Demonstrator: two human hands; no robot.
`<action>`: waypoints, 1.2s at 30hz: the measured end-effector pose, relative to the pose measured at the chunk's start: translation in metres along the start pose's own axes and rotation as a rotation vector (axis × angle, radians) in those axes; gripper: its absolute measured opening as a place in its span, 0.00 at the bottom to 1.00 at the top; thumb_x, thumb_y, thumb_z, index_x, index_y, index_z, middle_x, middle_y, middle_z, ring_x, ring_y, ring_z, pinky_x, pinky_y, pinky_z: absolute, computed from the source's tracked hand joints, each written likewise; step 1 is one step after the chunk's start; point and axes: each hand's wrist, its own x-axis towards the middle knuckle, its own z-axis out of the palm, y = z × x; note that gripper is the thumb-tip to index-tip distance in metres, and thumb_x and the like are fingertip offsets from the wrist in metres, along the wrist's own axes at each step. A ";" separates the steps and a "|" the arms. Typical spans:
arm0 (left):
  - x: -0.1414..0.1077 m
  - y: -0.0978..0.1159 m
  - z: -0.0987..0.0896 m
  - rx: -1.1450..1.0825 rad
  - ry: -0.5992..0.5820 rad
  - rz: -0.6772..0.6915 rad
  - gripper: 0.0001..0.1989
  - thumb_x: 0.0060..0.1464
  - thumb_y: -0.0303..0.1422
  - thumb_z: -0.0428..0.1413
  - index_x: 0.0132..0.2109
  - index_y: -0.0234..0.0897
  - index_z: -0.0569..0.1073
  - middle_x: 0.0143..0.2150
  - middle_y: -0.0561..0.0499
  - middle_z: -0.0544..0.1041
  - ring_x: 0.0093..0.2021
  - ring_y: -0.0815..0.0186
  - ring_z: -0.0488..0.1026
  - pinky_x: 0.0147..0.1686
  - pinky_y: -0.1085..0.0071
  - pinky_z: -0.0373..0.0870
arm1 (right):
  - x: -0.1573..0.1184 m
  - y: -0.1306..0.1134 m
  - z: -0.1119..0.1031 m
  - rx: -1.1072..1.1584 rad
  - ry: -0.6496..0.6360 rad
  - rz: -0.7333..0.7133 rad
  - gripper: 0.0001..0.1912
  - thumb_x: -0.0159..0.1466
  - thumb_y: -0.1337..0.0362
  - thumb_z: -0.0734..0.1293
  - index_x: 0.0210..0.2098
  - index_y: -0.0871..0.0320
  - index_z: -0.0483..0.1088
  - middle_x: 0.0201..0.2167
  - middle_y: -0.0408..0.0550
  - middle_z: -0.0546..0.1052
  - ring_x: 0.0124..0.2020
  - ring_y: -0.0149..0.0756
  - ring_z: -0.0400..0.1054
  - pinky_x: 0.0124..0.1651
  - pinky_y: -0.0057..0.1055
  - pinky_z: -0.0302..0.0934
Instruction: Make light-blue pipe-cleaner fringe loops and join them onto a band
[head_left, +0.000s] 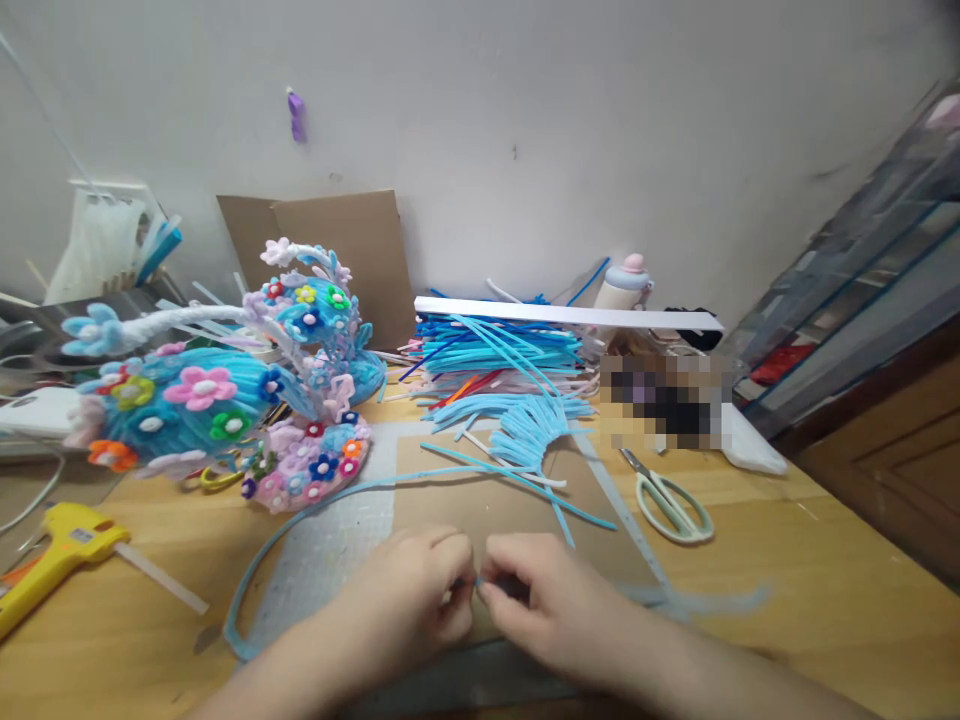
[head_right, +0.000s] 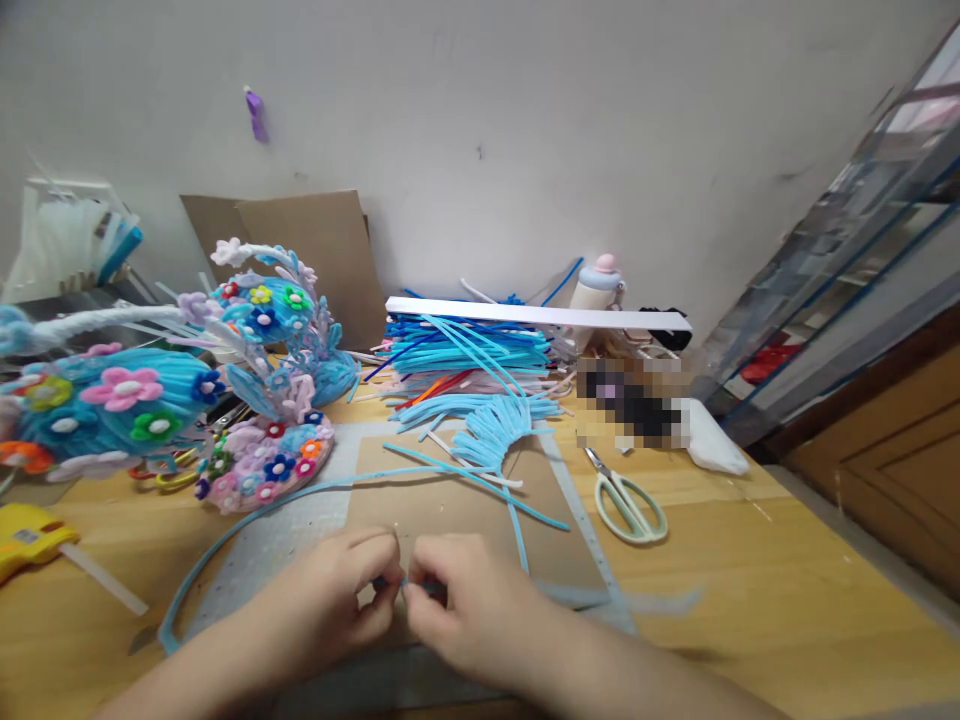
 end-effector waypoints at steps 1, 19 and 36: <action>0.000 -0.001 0.002 0.051 0.044 0.034 0.07 0.43 0.20 0.49 0.26 0.37 0.62 0.22 0.55 0.67 0.23 0.71 0.64 0.22 0.76 0.56 | 0.002 0.001 0.000 0.197 -0.069 0.148 0.07 0.57 0.65 0.59 0.24 0.59 0.63 0.18 0.40 0.63 0.20 0.26 0.53 0.23 0.25 0.43; -0.001 0.000 0.002 -0.003 -0.016 -0.027 0.04 0.53 0.26 0.45 0.31 0.37 0.61 0.28 0.52 0.66 0.28 0.69 0.64 0.25 0.74 0.58 | 0.010 0.014 0.000 1.412 -0.383 0.678 0.04 0.54 0.68 0.60 0.25 0.62 0.64 0.14 0.34 0.58 0.11 0.17 0.45 0.15 0.17 0.34; 0.002 0.006 0.006 -0.537 -0.224 -0.206 0.07 0.42 0.21 0.46 0.24 0.36 0.57 0.21 0.58 0.59 0.25 0.73 0.57 0.24 0.78 0.52 | -0.012 0.008 0.013 -0.297 0.114 -0.433 0.06 0.56 0.70 0.59 0.23 0.60 0.63 0.20 0.41 0.64 0.23 0.28 0.53 0.26 0.27 0.43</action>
